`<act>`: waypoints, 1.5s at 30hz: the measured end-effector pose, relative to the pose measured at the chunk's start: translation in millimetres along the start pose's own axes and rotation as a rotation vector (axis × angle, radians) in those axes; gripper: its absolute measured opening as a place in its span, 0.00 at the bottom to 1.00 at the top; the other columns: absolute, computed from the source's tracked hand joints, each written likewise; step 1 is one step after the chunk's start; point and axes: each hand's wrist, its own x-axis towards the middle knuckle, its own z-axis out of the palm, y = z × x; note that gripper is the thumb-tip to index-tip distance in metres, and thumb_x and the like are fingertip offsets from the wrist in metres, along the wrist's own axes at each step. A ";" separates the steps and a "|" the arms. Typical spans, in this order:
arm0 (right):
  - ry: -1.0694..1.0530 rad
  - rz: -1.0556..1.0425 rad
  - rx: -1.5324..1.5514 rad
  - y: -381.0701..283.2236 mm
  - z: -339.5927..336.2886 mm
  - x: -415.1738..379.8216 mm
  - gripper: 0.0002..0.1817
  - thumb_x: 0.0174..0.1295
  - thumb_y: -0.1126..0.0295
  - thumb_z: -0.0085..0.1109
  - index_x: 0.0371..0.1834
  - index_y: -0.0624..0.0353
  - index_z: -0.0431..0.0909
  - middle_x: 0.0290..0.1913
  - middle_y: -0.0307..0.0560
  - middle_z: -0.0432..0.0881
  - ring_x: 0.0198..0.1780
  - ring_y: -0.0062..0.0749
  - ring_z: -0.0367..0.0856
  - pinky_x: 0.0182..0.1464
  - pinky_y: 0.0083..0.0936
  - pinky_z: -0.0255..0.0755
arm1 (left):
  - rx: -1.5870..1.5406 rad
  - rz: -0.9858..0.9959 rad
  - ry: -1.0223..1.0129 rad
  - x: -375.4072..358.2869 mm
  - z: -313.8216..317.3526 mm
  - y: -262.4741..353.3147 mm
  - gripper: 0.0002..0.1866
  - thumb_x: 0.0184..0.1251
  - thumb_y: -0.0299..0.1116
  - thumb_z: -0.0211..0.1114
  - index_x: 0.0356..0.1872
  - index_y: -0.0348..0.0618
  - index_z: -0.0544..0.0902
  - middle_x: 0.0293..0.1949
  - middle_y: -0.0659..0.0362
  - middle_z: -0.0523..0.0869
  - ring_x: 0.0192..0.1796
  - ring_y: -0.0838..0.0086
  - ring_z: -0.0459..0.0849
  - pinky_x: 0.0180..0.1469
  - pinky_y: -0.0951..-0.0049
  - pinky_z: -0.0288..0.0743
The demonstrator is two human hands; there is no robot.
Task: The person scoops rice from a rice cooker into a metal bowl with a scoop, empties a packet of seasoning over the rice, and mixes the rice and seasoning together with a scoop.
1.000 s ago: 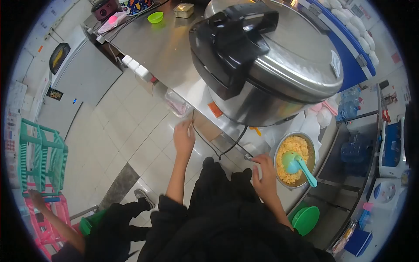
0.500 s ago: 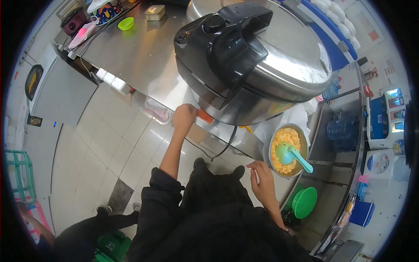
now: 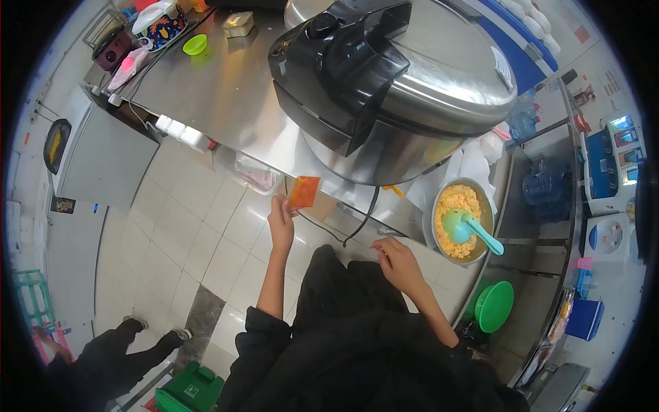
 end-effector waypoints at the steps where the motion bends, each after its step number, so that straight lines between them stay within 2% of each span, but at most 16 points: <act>1: -0.019 -0.013 0.007 1.6 2.8 2.7 0.07 0.54 0.77 0.49 0.36 0.60 0.72 0.35 0.47 0.75 0.37 0.43 0.75 0.37 0.34 0.68 | 0.017 0.024 0.016 -6.1 -4.6 -0.2 0.07 0.69 0.30 0.44 0.39 0.37 0.67 0.31 0.53 0.76 0.29 0.73 0.82 0.30 0.76 0.79; 5: -0.038 -0.012 0.123 2.7 10.3 13.8 0.09 0.54 0.78 0.49 0.39 0.61 0.71 0.37 0.47 0.75 0.38 0.39 0.76 0.38 0.30 0.70 | 0.090 0.004 -0.060 -28.9 -22.4 33.2 0.08 0.69 0.29 0.44 0.39 0.35 0.67 0.28 0.51 0.77 0.31 0.69 0.83 0.31 0.72 0.80; 7: -0.047 0.144 0.401 2.2 10.9 20.3 0.12 0.54 0.75 0.54 0.43 0.62 0.71 0.39 0.44 0.76 0.40 0.28 0.77 0.39 0.23 0.72 | 0.068 0.010 -0.120 -35.2 -21.8 51.9 0.08 0.69 0.30 0.44 0.39 0.35 0.67 0.28 0.51 0.77 0.31 0.69 0.83 0.31 0.72 0.80; 11: -0.110 0.146 0.685 3.2 -0.2 33.4 0.15 0.51 0.76 0.59 0.43 0.61 0.70 0.39 0.44 0.76 0.34 0.25 0.77 0.35 0.22 0.72 | -0.066 -0.003 -0.277 -44.6 2.4 101.7 0.07 0.69 0.30 0.43 0.39 0.37 0.65 0.26 0.53 0.76 0.31 0.69 0.83 0.30 0.73 0.80; 13: -0.387 0.287 0.876 -5.4 -18.7 34.2 0.19 0.49 0.73 0.63 0.44 0.60 0.69 0.37 0.43 0.76 0.32 0.22 0.77 0.32 0.18 0.71 | -0.187 -0.023 -0.336 -52.1 22.9 123.6 0.06 0.69 0.30 0.43 0.38 0.37 0.65 0.26 0.55 0.75 0.31 0.69 0.83 0.31 0.73 0.80; 17: -0.219 0.381 0.856 -1.2 -41.8 16.6 0.16 0.51 0.73 0.61 0.42 0.58 0.68 0.41 0.43 0.76 0.37 0.19 0.78 0.28 0.15 0.71 | -0.177 -0.009 -0.476 -64.3 59.8 138.2 0.10 0.70 0.36 0.42 0.40 0.38 0.62 0.33 0.54 0.74 0.32 0.70 0.83 0.32 0.75 0.79; 20: 0.098 0.261 0.581 16.3 -58.7 -6.1 0.15 0.50 0.73 0.62 0.39 0.58 0.67 0.37 0.41 0.77 0.36 0.20 0.79 0.25 0.14 0.70 | -0.267 -0.004 -0.502 -77.2 89.3 151.7 0.06 0.70 0.30 0.42 0.39 0.38 0.63 0.30 0.57 0.71 0.32 0.73 0.81 0.31 0.75 0.78; 22: 0.072 0.384 0.899 13.8 -84.4 -21.0 0.15 0.49 0.73 0.63 0.39 0.60 0.69 0.32 0.40 0.79 0.33 0.21 0.80 0.25 0.14 0.70 | -0.258 0.019 -0.552 -84.4 107.3 159.4 0.07 0.70 0.32 0.42 0.39 0.39 0.62 0.31 0.58 0.70 0.32 0.74 0.80 0.31 0.76 0.78; 25: -0.058 0.419 0.931 43.4 -107.8 -38.9 0.15 0.48 0.75 0.63 0.39 0.62 0.69 0.28 0.42 0.80 0.32 0.21 0.80 0.27 0.15 0.71 | -0.287 -0.044 -0.653 -98.0 138.0 169.4 0.08 0.71 0.35 0.40 0.38 0.41 0.63 0.30 0.60 0.71 0.30 0.76 0.79 0.31 0.78 0.77; 29: 0.015 0.377 0.987 77.0 -132.4 -66.1 0.12 0.49 0.76 0.63 0.36 0.64 0.71 0.28 0.43 0.81 0.32 0.21 0.80 0.28 0.16 0.72 | -0.388 -0.185 -0.713 -120.3 178.3 170.8 0.05 0.68 0.31 0.48 0.38 0.42 0.63 0.28 0.61 0.74 0.30 0.76 0.81 0.30 0.80 0.77; 34: -0.168 0.242 0.586 105.2 -180.1 -84.2 0.11 0.48 0.72 0.64 0.31 0.65 0.73 0.30 0.47 0.80 0.35 0.28 0.80 0.35 0.24 0.73 | -0.273 -0.339 -0.666 -151.7 225.9 182.3 0.15 0.56 0.19 0.60 0.39 0.42 0.64 0.35 0.57 0.80 0.33 0.76 0.82 0.30 0.81 0.77; 35: -0.179 0.233 0.589 117.8 -189.9 -87.6 0.11 0.48 0.72 0.64 0.31 0.65 0.73 0.30 0.47 0.80 0.35 0.28 0.80 0.35 0.24 0.73 | -0.297 -0.342 -0.623 -157.5 230.6 180.1 0.16 0.57 0.20 0.59 0.45 0.40 0.66 0.38 0.55 0.80 0.36 0.76 0.82 0.32 0.81 0.77; 37: 0.190 0.056 -0.189 150.4 -209.6 -92.4 0.13 0.47 0.68 0.64 0.31 0.63 0.73 0.33 0.48 0.77 0.40 0.36 0.77 0.40 0.33 0.70 | -0.310 -0.303 -0.489 -166.2 236.3 180.7 0.17 0.58 0.21 0.58 0.48 0.39 0.66 0.39 0.56 0.80 0.37 0.75 0.82 0.33 0.81 0.77; 38: 0.177 0.041 -0.184 163.1 -213.8 -92.1 0.13 0.47 0.68 0.64 0.31 0.63 0.73 0.33 0.48 0.77 0.40 0.36 0.77 0.40 0.33 0.70 | -0.324 -0.265 -0.371 -170.3 236.9 180.1 0.19 0.59 0.22 0.58 0.51 0.38 0.66 0.39 0.56 0.80 0.38 0.75 0.82 0.33 0.81 0.77; 40: 0.104 0.045 -0.665 186.1 -216.4 -88.6 0.13 0.46 0.65 0.61 0.32 0.59 0.72 0.34 0.45 0.73 0.40 0.37 0.74 0.37 0.35 0.67 | -0.310 -0.285 -0.300 -177.1 232.1 172.4 0.21 0.60 0.24 0.57 0.55 0.36 0.65 0.42 0.56 0.80 0.39 0.75 0.81 0.35 0.82 0.77; 45: 0.000 -0.016 -0.589 214.4 -223.0 -72.0 0.10 0.50 0.69 0.53 0.36 0.57 0.69 0.32 0.42 0.71 0.36 0.33 0.73 0.33 0.30 0.63 | -0.341 -0.292 -0.056 -202.7 225.3 170.2 0.20 0.61 0.28 0.57 0.54 0.37 0.66 0.43 0.57 0.79 0.38 0.76 0.82 0.36 0.83 0.77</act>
